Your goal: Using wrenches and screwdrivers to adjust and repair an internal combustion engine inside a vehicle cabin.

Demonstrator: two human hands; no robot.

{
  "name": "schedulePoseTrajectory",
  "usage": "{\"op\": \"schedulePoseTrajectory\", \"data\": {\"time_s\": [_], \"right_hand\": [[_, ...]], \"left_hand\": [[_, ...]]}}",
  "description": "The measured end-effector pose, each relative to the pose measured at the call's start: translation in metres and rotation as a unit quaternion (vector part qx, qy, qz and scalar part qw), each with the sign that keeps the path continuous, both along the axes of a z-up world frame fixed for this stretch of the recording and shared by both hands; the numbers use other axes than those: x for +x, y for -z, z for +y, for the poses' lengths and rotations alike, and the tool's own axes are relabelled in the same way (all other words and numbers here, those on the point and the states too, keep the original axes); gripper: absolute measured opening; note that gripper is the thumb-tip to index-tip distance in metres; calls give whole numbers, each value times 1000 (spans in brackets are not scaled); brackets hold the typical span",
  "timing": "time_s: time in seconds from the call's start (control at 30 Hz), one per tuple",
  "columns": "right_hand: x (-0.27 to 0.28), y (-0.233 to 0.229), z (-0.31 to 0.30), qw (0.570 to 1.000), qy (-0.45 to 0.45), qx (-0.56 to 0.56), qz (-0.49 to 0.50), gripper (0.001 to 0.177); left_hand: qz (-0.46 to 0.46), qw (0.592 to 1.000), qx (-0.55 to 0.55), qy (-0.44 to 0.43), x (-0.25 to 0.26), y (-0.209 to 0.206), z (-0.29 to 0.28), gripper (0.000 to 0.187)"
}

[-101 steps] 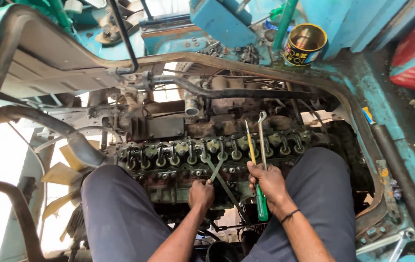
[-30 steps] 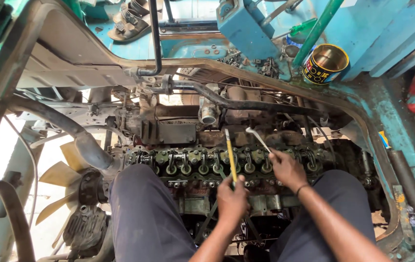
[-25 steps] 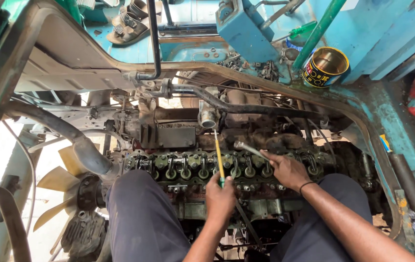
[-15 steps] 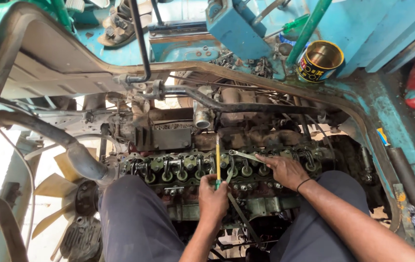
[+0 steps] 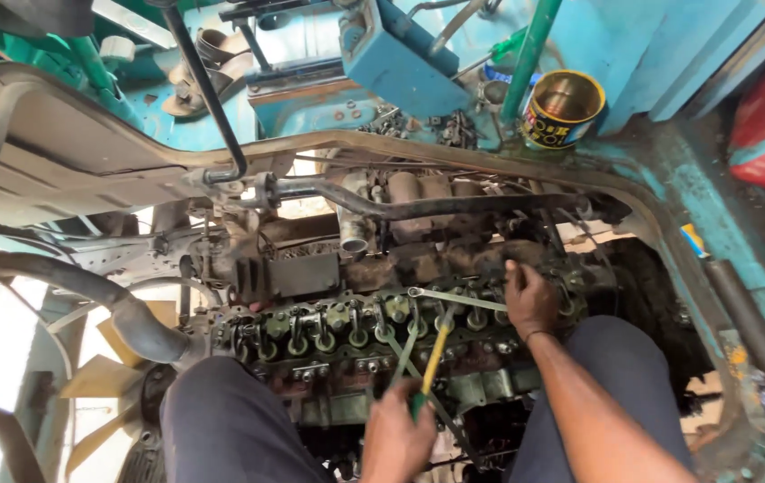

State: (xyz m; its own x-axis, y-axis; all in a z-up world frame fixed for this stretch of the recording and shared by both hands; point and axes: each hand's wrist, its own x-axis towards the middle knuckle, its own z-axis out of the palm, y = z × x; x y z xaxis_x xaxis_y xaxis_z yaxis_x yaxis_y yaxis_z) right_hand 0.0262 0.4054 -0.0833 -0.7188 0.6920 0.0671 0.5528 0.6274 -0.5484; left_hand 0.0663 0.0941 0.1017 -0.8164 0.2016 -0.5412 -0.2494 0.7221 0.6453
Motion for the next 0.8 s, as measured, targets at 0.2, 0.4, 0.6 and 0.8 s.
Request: {"op": "schedulePoseTrajectory", "data": {"time_s": [0.2,0.4,0.6,0.8], "right_hand": [[-4,6,-6,983,59,-37,170,45],[-11,14,-3,987,66,12,144,48],[-27,-11,4,995,16,9,96,45],[-26,-28,-2,993,19,19,111,35]], "left_hand": [[18,1000,25,-6,15,70,-27,46],[65,994,-79,39,-48,-35,-17,44],[147,953,-191,184,-103,-60,1,25],[162,918,-236,274,-118,-61,13,18]]}}
